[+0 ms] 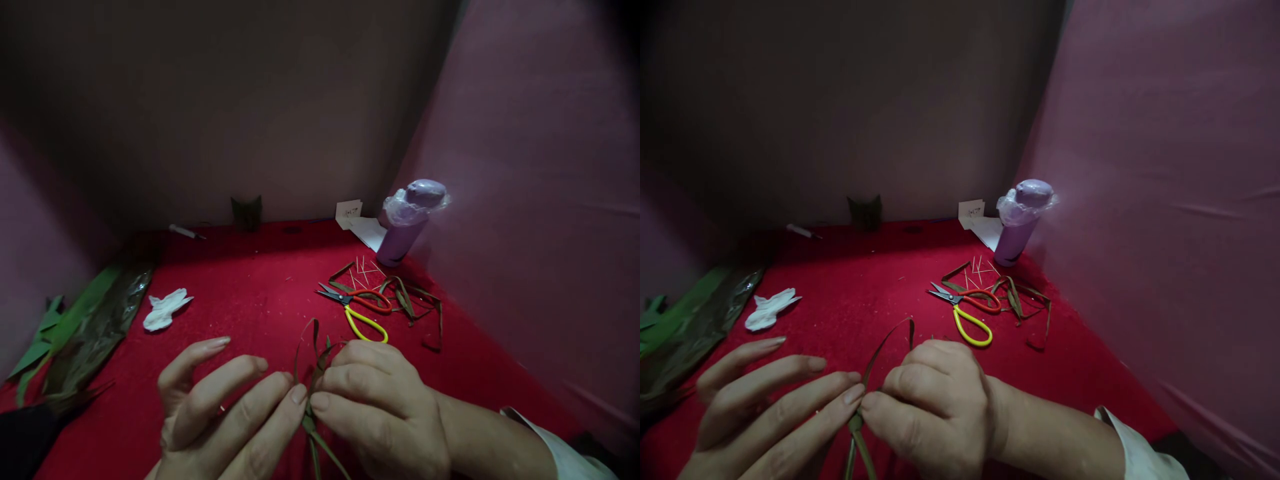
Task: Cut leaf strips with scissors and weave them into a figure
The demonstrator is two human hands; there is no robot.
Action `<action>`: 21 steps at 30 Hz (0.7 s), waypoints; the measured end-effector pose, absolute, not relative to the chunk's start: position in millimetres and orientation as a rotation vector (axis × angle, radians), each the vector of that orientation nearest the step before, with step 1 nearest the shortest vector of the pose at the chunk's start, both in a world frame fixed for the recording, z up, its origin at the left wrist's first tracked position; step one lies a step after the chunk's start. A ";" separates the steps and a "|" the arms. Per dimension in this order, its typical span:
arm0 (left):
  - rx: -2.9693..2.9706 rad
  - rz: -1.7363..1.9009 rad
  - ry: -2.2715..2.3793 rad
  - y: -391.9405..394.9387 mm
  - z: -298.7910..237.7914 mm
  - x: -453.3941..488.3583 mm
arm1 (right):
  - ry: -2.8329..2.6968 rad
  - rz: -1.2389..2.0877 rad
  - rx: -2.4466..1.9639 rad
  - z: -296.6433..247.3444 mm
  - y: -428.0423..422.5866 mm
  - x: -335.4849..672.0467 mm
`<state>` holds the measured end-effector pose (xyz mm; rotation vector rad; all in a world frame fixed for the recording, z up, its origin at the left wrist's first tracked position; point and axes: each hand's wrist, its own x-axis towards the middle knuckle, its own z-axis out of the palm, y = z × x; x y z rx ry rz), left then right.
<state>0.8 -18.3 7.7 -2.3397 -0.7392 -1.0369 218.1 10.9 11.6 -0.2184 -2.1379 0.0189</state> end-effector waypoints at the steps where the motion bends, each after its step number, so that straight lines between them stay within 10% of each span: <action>1: -2.345 -1.050 -0.735 -18.6 7.9 1.1 | -2.138 -0.001 -0.219 12.2 11.4 217.9; 21: -2.307 -1.197 -0.791 -23.7 11.8 18.9 | -2.041 -0.013 -0.315 9.8 8.2 209.5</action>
